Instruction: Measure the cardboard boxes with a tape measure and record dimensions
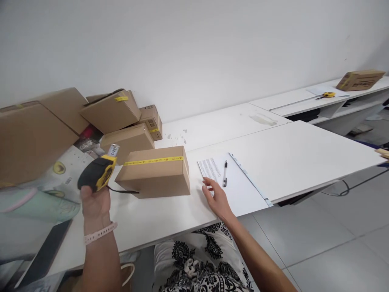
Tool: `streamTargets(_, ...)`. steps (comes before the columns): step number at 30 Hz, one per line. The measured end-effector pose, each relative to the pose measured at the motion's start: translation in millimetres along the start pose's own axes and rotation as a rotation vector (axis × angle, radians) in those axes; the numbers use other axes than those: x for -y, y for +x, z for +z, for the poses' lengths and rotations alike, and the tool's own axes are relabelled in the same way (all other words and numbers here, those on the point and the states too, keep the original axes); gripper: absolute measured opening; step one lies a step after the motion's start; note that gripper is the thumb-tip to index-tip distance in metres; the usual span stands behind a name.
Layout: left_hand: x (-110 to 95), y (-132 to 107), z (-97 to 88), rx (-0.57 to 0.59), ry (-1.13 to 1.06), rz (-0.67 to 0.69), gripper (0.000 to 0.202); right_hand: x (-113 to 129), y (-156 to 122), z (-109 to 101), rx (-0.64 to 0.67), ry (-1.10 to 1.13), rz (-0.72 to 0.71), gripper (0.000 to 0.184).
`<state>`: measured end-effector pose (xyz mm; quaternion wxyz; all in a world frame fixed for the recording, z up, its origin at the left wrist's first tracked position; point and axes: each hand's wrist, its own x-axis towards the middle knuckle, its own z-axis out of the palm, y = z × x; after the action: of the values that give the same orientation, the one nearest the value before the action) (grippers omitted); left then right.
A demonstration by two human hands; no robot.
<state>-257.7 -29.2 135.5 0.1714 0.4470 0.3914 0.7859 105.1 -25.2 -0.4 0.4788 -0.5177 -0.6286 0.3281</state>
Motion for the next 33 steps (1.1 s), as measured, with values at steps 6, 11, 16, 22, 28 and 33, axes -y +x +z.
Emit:
streamTargets(6,10.2,-26.3,-44.5,-0.050,-0.176,-0.391,0.079,5.2,-1.9,50.7,0.226,0.182,0.062,0.073)
streamTargets(11,4.6,-41.1,-41.1,-0.094,-0.276,-0.443,0.070,35.9,11.1,53.0,0.169,0.155,-0.034,0.071)
streamTargets(16,-37.0,-41.1,-28.3,-0.024,-0.306,-0.355,0.054,77.6,19.3,14.1,-0.032,-0.008,-0.053,0.056)
streamTargets(22,-52.5,-45.2,-1.9,-0.005,-0.309,-0.428,0.049,69.0,35.3,1.1,-0.059,0.157,0.183,0.057)
streamTargets(28,-68.4,-45.4,-2.0,-0.116,-0.198,-0.478,0.041,70.2,28.7,-3.6,-0.110,0.341,0.214,0.054)
streamTargets(33,-86.6,-38.8,16.2,0.146,-0.144,-0.694,0.048,88.5,28.1,-10.4,-0.099,0.393,0.182,0.037)
